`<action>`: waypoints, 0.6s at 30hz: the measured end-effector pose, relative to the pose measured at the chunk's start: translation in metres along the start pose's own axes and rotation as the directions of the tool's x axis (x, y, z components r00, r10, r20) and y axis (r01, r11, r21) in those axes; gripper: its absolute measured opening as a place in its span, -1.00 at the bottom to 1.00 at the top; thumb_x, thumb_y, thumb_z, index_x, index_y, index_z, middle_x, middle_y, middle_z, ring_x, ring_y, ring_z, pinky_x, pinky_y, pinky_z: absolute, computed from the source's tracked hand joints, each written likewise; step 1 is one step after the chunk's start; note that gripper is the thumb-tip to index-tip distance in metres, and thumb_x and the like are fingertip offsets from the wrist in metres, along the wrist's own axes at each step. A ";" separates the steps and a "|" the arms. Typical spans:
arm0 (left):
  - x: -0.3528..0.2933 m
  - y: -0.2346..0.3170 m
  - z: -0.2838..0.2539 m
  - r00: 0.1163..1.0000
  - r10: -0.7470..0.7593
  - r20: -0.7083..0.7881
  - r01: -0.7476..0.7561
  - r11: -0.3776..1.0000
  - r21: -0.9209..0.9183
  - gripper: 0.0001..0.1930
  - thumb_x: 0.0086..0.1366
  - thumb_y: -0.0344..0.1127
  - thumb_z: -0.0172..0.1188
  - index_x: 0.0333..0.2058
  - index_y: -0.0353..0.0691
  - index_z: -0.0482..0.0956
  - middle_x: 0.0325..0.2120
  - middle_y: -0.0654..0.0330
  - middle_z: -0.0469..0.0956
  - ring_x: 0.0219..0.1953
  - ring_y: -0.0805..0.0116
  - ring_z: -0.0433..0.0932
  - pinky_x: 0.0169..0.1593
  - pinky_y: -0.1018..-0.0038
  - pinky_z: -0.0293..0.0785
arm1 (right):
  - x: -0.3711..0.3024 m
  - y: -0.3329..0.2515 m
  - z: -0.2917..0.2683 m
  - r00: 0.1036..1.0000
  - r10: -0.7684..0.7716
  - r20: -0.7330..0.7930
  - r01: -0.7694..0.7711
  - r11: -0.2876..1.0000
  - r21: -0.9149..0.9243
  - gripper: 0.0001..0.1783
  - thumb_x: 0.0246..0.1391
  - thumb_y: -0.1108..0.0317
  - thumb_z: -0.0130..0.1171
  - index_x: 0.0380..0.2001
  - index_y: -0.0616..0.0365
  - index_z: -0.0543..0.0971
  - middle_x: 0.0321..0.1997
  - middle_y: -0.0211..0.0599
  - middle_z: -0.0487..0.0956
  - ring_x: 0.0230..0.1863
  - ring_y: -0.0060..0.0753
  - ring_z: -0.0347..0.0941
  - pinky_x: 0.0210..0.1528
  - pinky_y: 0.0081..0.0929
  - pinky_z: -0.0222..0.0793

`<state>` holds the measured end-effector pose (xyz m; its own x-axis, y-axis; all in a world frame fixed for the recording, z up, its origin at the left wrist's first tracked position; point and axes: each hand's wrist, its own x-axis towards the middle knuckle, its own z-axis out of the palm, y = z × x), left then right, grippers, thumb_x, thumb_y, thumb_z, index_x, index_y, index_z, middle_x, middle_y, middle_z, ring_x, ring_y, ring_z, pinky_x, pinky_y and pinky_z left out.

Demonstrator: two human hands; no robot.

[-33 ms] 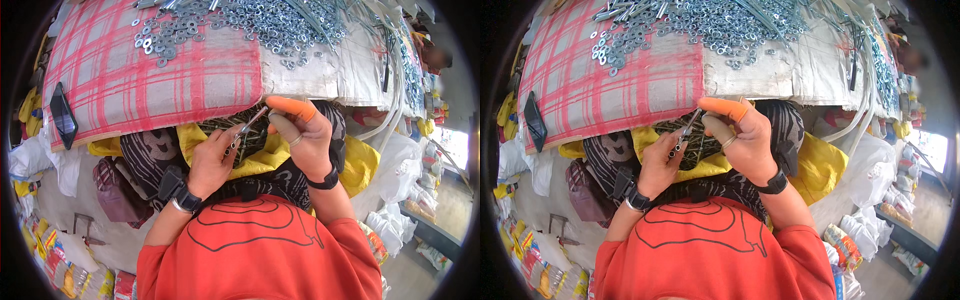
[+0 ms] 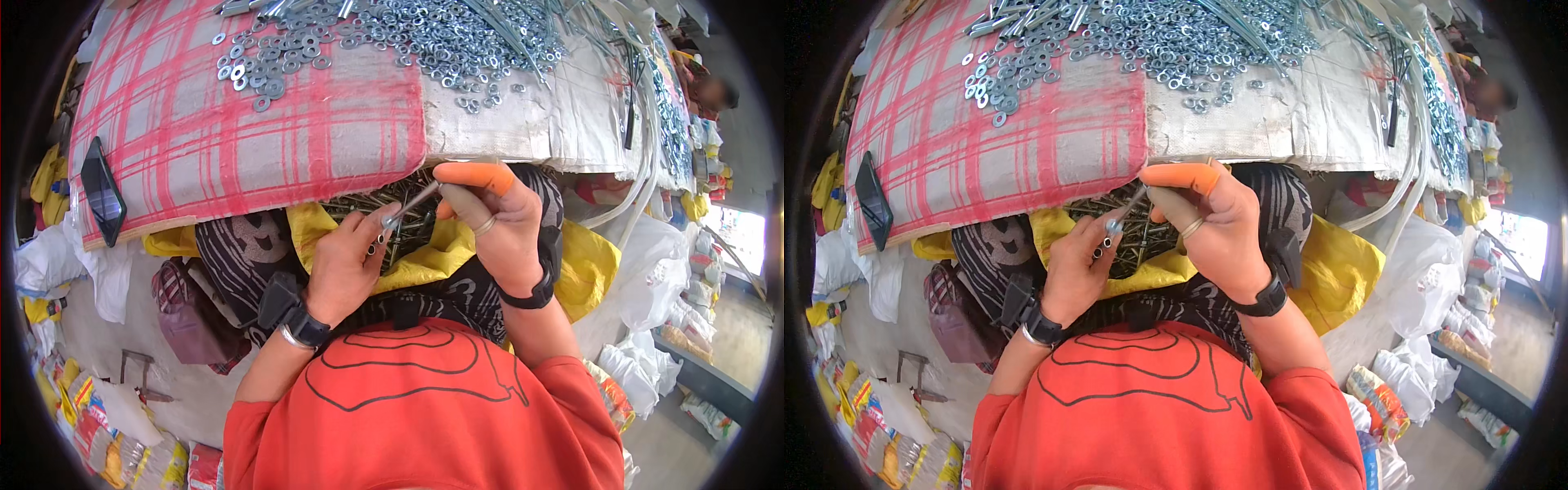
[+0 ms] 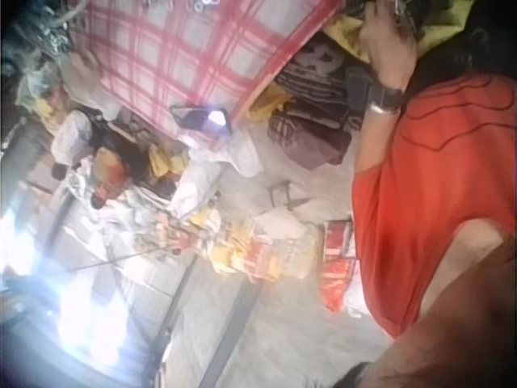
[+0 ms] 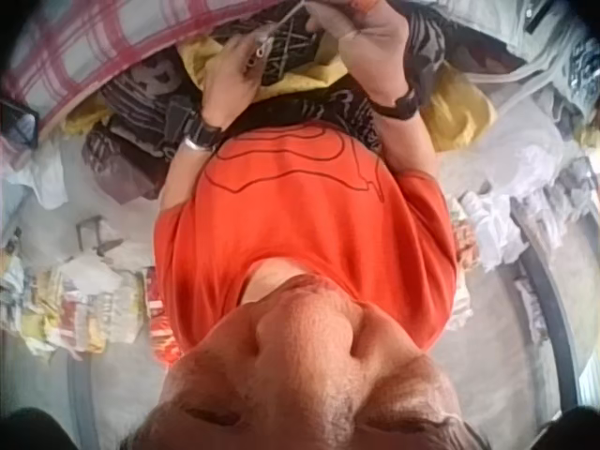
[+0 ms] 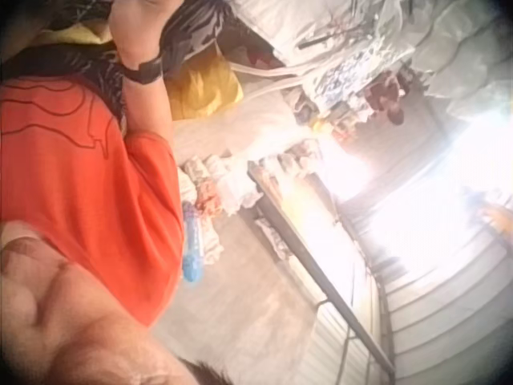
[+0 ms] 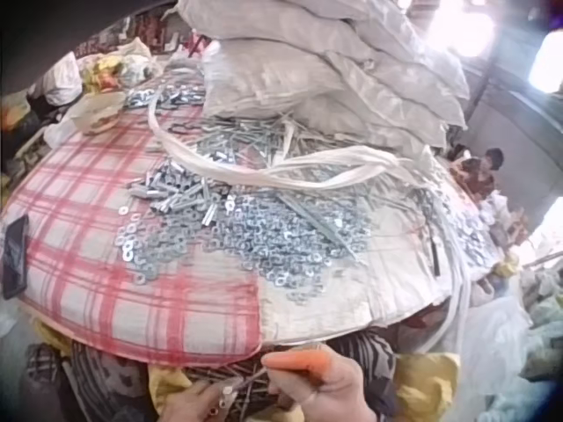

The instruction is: Assembling small metal components by putting washers and nuts onto rods.

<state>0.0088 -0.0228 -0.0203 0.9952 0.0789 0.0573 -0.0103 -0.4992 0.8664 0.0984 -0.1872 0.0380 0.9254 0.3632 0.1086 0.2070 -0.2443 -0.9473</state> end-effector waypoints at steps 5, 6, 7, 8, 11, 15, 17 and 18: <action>0.009 -0.002 0.002 0.999 0.040 0.015 -0.042 0.981 0.190 -0.64 0.17 -0.54 0.17 -0.02 -0.20 0.53 -0.54 0.07 0.37 -0.55 0.20 0.48 -0.48 0.37 0.37 | 0.004 0.003 -0.006 0.933 0.336 0.129 -0.352 0.928 0.125 -0.81 0.15 0.51 0.13 -0.16 0.22 0.59 -0.36 -0.43 0.54 -0.44 -0.72 0.45 -0.42 -0.73 0.32; 0.010 -0.004 0.002 0.999 0.016 0.042 -0.021 0.994 0.111 -0.65 0.18 -0.53 0.16 -0.03 -0.20 0.53 -0.53 0.07 0.39 -0.57 0.22 0.49 -0.49 0.38 0.37 | 0.006 0.005 -0.009 0.945 0.255 0.204 -0.280 0.955 0.102 -0.81 0.15 0.48 0.12 -0.17 0.21 0.61 -0.40 -0.42 0.53 -0.48 -0.69 0.44 -0.44 -0.67 0.32; 0.012 -0.005 0.003 0.998 -0.003 0.070 0.001 1.000 0.032 -0.66 0.19 -0.53 0.16 -0.03 -0.20 0.54 -0.52 0.08 0.41 -0.59 0.25 0.49 -0.50 0.39 0.38 | 0.011 0.004 -0.011 0.947 0.252 0.198 -0.276 0.956 0.100 -0.81 0.15 0.48 0.12 -0.17 0.21 0.61 -0.40 -0.42 0.53 -0.48 -0.69 0.44 -0.44 -0.67 0.32; 0.011 -0.011 0.007 0.993 -0.040 0.109 0.053 0.991 -0.122 -0.68 0.23 -0.51 0.14 -0.03 -0.18 0.55 -0.50 0.11 0.47 -0.65 0.36 0.49 -0.55 0.45 0.37 | 0.021 0.002 -0.013 0.966 0.218 0.139 -0.224 0.974 0.032 -0.81 0.14 0.47 0.13 -0.17 0.20 0.61 -0.40 -0.38 0.53 -0.49 -0.64 0.44 -0.45 -0.64 0.33; 0.015 -0.002 0.004 0.981 -0.094 0.170 0.132 0.965 -0.228 -0.68 0.26 -0.49 0.12 0.00 -0.16 0.55 -0.50 0.15 0.49 -0.68 0.45 0.49 -0.57 0.51 0.35 | 0.057 0.004 -0.030 0.985 -0.020 -0.170 -0.050 0.916 -0.398 -0.76 0.11 0.37 0.16 -0.15 0.15 0.61 -0.39 -0.12 0.54 -0.45 -0.36 0.51 -0.38 -0.49 0.39; 0.009 -0.013 0.003 0.959 -0.197 0.203 0.244 0.938 -0.245 -0.69 0.27 -0.51 0.06 -0.01 -0.23 0.54 -0.65 0.37 0.35 -0.70 0.60 0.38 -0.59 0.57 0.31 | 0.092 0.049 -0.023 0.972 -0.184 -0.149 0.049 0.773 -0.633 -0.79 0.01 0.35 0.13 -0.25 0.15 0.56 -0.31 -0.07 0.54 -0.29 0.07 0.51 -0.24 -0.13 0.42; 0.003 -0.016 0.000 0.928 -0.267 0.258 0.343 0.884 -0.319 -0.71 0.30 -0.49 0.05 -0.01 -0.33 0.51 -0.68 0.40 0.35 -0.70 0.62 0.40 -0.61 0.61 0.32 | 0.093 0.057 -0.012 0.965 -0.223 -0.138 0.088 0.772 -0.630 -0.81 -0.03 0.38 0.13 -0.29 0.16 0.53 -0.34 -0.08 0.51 -0.29 0.09 0.49 -0.27 -0.09 0.40; 0.001 -0.016 -0.001 0.925 -0.271 0.266 0.354 0.870 -0.344 -0.72 0.29 -0.49 0.07 -0.02 -0.32 0.52 -0.64 0.34 0.40 -0.70 0.60 0.42 -0.61 0.60 0.33 | 0.092 0.053 -0.012 0.953 -0.253 -0.167 0.088 0.758 -0.646 -0.81 -0.03 0.38 0.13 -0.29 0.16 0.53 -0.34 -0.08 0.51 -0.29 0.09 0.49 -0.27 -0.09 0.40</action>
<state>0.0095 -0.0138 -0.0341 0.9493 -0.0214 -0.3136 0.3095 -0.1100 0.9445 0.1982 -0.1774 0.0014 0.8825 0.2575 0.3936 0.4435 -0.7342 -0.5140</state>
